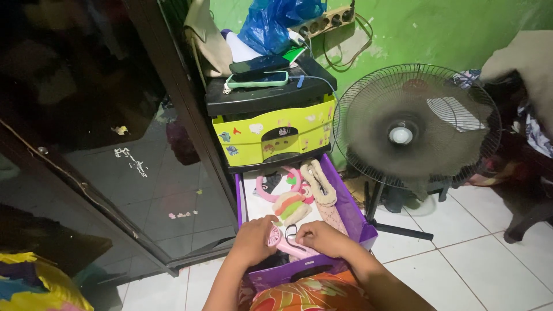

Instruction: Organizing hair accessories and small items in a drawer.

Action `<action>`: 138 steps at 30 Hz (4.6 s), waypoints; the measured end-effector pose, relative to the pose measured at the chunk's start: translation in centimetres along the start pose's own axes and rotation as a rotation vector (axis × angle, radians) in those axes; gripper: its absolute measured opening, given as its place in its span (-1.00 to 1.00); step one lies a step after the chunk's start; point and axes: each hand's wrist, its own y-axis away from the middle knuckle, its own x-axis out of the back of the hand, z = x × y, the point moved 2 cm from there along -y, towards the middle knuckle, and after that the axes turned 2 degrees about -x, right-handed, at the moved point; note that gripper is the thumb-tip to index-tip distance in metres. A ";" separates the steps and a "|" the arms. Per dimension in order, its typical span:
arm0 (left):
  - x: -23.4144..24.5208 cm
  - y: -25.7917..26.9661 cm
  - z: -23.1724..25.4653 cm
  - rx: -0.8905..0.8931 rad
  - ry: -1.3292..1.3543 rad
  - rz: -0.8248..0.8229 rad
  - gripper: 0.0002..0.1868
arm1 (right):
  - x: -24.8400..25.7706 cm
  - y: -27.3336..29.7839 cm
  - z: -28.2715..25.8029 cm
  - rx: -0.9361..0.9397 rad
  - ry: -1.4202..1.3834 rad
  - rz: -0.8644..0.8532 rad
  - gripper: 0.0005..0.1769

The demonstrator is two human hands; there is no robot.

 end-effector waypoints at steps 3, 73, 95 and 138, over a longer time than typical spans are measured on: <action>0.3 0.2 0.6 -0.021 -0.068 -0.030 -0.34 | 0.0 0.2 -0.4 0.078 0.024 -0.024 -0.85; -1.6 0.3 -4.4 0.122 0.616 0.314 -0.42 | 3.8 2.6 -3.2 0.120 0.439 0.149 -0.42; 1.6 -1.5 -1.2 -0.122 0.219 -0.085 -0.19 | 4.7 2.1 2.3 -0.046 0.145 0.108 -0.57; -0.6 -1.3 -1.7 0.243 0.464 0.234 -0.68 | -11.0 -14.3 4.9 0.179 1.375 -0.848 -0.50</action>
